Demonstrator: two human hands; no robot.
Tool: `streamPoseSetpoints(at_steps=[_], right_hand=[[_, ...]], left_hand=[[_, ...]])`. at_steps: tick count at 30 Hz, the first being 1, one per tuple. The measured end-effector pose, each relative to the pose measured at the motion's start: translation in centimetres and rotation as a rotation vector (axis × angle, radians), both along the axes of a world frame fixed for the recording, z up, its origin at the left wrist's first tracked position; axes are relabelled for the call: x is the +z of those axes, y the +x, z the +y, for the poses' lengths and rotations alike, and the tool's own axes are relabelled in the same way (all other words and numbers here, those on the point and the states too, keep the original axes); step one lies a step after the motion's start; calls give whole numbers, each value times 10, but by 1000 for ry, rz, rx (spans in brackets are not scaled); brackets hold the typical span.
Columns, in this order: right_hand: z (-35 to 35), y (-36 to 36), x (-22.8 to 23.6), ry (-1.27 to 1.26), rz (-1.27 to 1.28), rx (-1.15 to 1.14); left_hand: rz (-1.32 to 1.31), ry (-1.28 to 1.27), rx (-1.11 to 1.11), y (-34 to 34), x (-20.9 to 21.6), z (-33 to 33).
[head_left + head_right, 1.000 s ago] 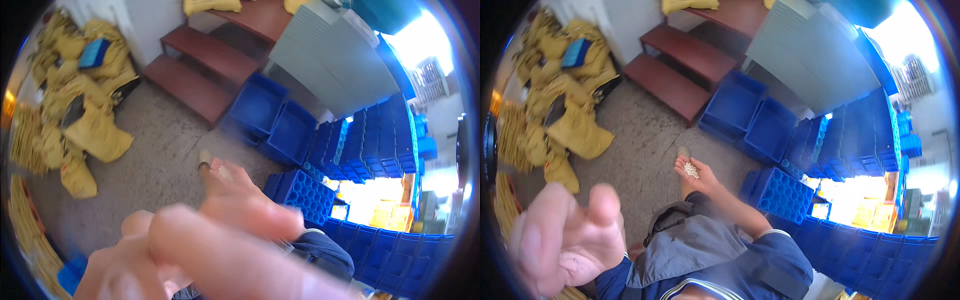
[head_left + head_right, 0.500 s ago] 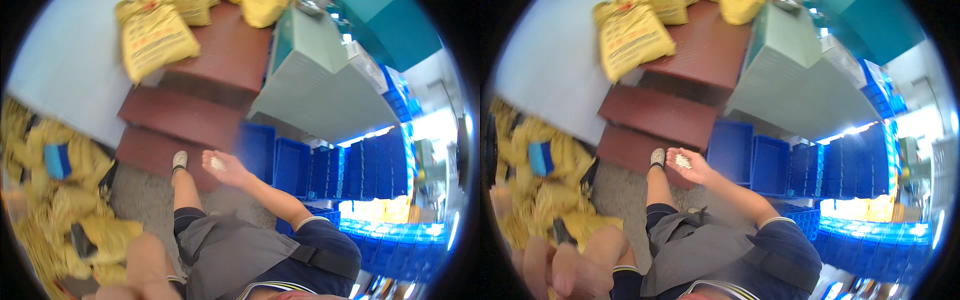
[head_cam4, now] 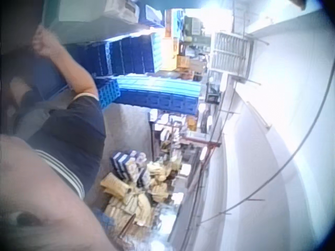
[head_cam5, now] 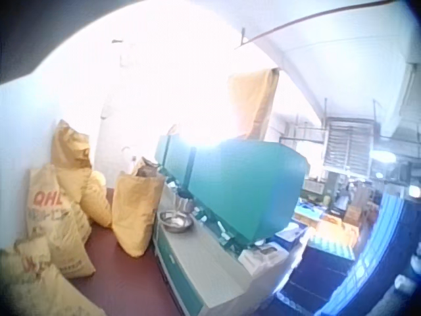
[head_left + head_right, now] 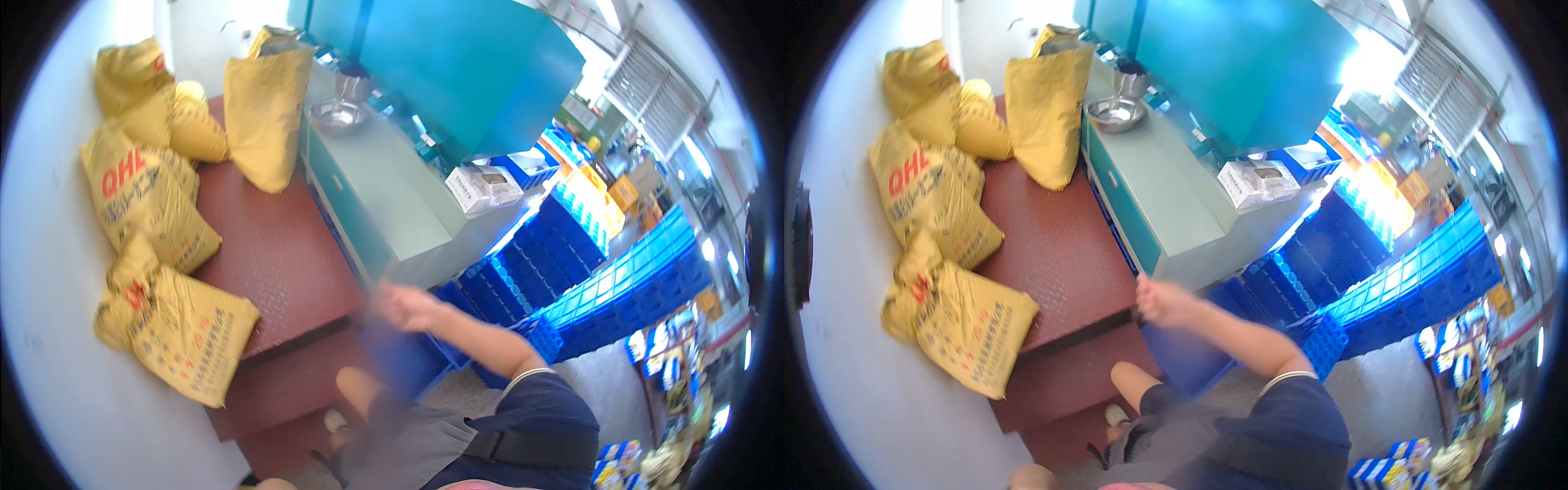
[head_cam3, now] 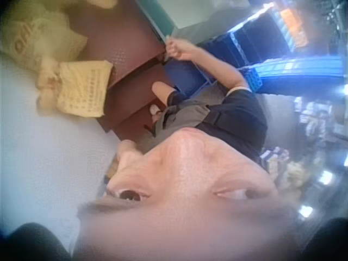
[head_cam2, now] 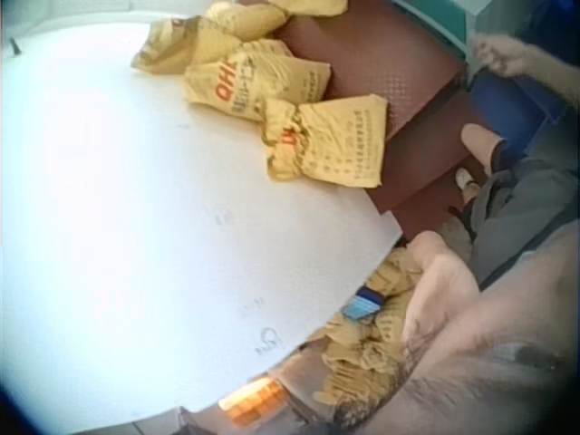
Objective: The person operates a control panel, then picks up small cups containing grains from blue trays. They weigh the contents on a digital scale, transfer grains between cups, and return the cups to the trays. The person repeats this process multiple times.
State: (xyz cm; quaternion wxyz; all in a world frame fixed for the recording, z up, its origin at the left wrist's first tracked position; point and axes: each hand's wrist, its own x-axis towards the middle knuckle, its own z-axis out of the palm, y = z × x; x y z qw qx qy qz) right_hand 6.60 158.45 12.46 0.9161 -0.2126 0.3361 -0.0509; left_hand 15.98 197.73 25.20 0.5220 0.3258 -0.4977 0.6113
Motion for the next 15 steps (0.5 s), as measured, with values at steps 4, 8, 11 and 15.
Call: streamPoseSetpoints(at_steps=[4, 8, 11, 15], right_hand=[[-140, 2, 174, -384, -262, -501], [-269, -26, 413, -1042, -494, -538], [-361, -29, 521, -1837, 10, -955], [-447, -20, 537, -2239, 2040, -171]], left_hand=[[519, 308, -257, 85, -30, -84], [1531, 863, -342, 123, -73, -143], [1847, 1052, -376, 134, -100, -167], [1942, 1199, -488, 132, -105, -177]])
